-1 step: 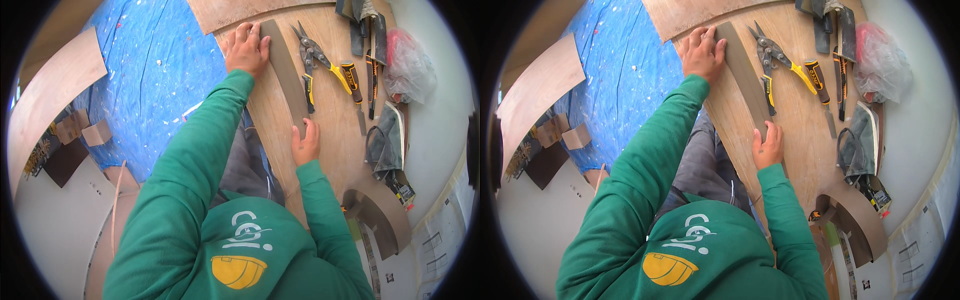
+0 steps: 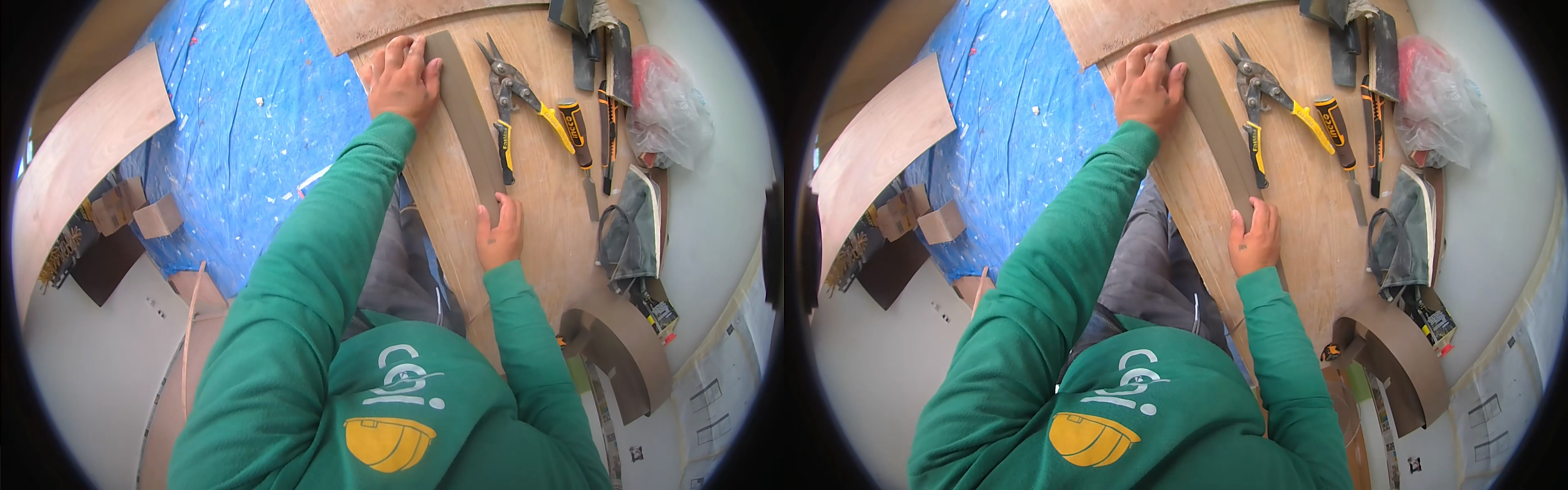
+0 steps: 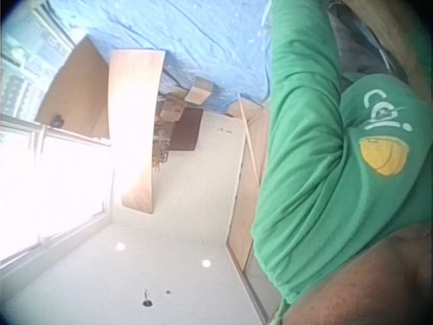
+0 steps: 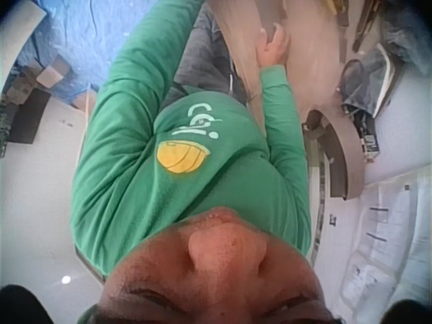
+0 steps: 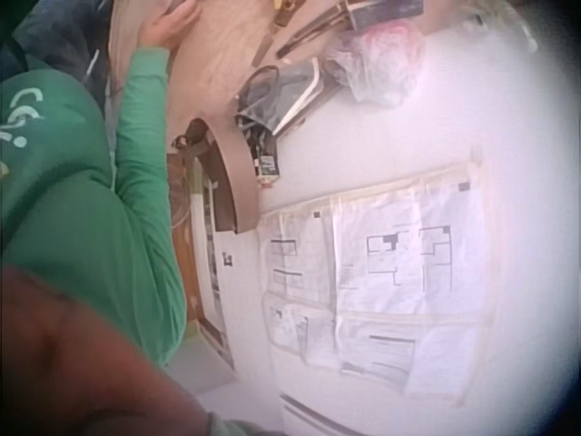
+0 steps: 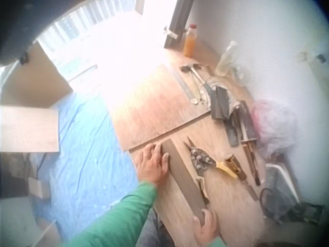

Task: The person uses tin snips to cut a long strip of flexible material on a workbench. They reposition the strip and continue cutting along its length, then place the cut piece on the table.

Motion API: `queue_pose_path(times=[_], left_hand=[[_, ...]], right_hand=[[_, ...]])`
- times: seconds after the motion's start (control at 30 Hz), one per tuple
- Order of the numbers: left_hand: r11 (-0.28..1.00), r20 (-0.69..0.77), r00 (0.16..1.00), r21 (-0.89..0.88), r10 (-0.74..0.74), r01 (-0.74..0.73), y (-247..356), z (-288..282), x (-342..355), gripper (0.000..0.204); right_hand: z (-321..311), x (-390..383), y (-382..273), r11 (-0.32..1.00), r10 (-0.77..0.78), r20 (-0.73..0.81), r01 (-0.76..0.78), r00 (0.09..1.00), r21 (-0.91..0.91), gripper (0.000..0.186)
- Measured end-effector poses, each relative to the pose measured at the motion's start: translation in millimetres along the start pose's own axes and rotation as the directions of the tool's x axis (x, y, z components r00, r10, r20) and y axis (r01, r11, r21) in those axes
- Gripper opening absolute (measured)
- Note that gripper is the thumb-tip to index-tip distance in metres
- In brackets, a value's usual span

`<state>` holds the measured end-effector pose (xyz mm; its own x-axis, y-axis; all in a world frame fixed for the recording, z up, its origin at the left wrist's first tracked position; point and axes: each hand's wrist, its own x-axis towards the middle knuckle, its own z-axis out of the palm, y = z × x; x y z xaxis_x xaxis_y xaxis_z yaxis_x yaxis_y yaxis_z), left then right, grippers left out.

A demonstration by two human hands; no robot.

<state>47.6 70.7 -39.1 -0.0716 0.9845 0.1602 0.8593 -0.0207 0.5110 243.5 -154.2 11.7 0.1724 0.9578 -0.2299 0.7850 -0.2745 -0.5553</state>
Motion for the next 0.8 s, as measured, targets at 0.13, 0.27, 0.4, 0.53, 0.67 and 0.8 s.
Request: queue_pose_path(times=[0.13, 0.27, 0.4, 0.53, 0.67, 0.8], left_hand=[[1.000, -0.023, 1.000, 0.008, 0.017, -0.017, -1.1, 4.9, 5.9, 0.048], [1.000, -0.038, 0.999, 0.017, 0.023, -0.023, -2.1, 6.4, 5.7, 0.049], [1.000, -0.013, 1.000, 0.016, 0.016, -0.016, -1.3, 5.1, 5.7, 0.048], [0.999, -0.008, 1.000, 0.036, 0.022, -0.022, -2.1, 4.3, 6.5, 0.048], [1.000, 0.019, 1.000, 0.009, -0.004, 0.004, -2.1, 5.6, 6.9, 0.049], [0.999, 0.024, 0.999, 0.002, -0.048, 0.048, -2.7, 4.6, 6.9, 0.054]], right_hand=[[7.4, 5.2, 3.7, 1.000, -0.002, -0.029, 0.002, 1.000, -0.008, 0.038], [5.9, 5.1, 2.6, 1.000, 0.001, -0.032, -0.001, 0.999, -0.014, 0.038], [1.0, 6.2, -0.1, 0.995, -0.057, -0.051, 0.052, 0.997, -0.090, 0.037], [-0.2, 6.9, 1.1, 0.995, -0.056, -0.058, 0.050, 0.997, -0.089, 0.038], [0.2, 7.8, 6.3, 1.000, -0.024, -0.054, 0.024, 0.998, -0.001, 0.041], [-0.8, 8.2, 4.0, 0.999, -0.033, -0.044, 0.032, 0.998, -0.018, 0.041]])
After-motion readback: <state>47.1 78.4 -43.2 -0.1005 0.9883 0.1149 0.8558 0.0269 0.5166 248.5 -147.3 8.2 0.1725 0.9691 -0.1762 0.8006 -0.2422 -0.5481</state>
